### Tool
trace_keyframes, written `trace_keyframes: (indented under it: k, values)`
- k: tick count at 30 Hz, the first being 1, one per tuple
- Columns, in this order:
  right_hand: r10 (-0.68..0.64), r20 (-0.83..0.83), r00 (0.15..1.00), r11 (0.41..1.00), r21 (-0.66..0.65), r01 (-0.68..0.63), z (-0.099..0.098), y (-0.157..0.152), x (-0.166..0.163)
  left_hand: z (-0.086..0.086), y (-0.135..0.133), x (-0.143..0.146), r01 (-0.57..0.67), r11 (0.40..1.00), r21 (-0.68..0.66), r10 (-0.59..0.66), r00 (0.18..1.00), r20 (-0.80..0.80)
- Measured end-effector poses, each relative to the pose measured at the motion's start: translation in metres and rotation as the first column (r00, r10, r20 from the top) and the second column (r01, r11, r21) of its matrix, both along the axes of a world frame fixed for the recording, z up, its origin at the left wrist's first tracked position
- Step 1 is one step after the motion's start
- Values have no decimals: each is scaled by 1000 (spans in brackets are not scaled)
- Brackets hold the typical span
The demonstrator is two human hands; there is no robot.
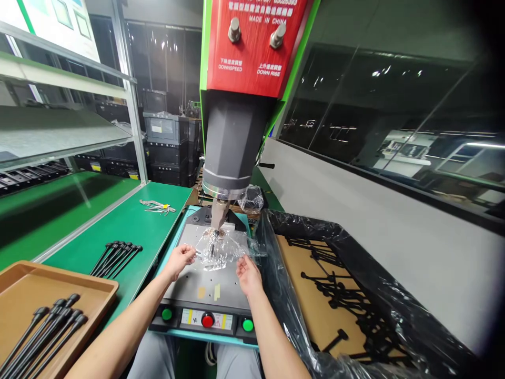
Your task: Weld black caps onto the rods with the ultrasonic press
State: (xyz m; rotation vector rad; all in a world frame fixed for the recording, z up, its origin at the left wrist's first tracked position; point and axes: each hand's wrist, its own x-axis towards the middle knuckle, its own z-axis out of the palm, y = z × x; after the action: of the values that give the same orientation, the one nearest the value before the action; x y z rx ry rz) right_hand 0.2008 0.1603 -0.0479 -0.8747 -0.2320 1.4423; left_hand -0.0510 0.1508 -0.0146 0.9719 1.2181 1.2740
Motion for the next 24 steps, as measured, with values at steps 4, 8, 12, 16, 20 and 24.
trace_keyframes:
  k: [4, 8, 12, 16, 20, 24]
  values:
    - [34, -1, 999, 999, -26, -34, 0, -9, 1, 0, -2, 1, -3, 1000, -22, 2, 1000, -15]
    - [33, 22, 999, 998, -57, -31, 0, -28, 4, 5, -8, -3, -52, 997, -56, 49, 997, -53]
    - [62, 222, 973, 998, 8, -66, -14, -69, 17, 0, -39, -21, -221, 975, -6, 218, 968, -124]
    - [175, 550, 817, 983, -51, -176, -47, -118, 40, -39, -94, -38, -190, 982, 24, 191, 961, -199]
    - [241, 730, 639, 970, -167, -174, -81, -143, 56, -96, -135, -45, 5, 982, -189, -36, 986, -161]
    - [209, 823, 528, 974, -127, -188, -98, -145, 57, -126, -140, -49, 24, 983, -182, -71, 963, -260]
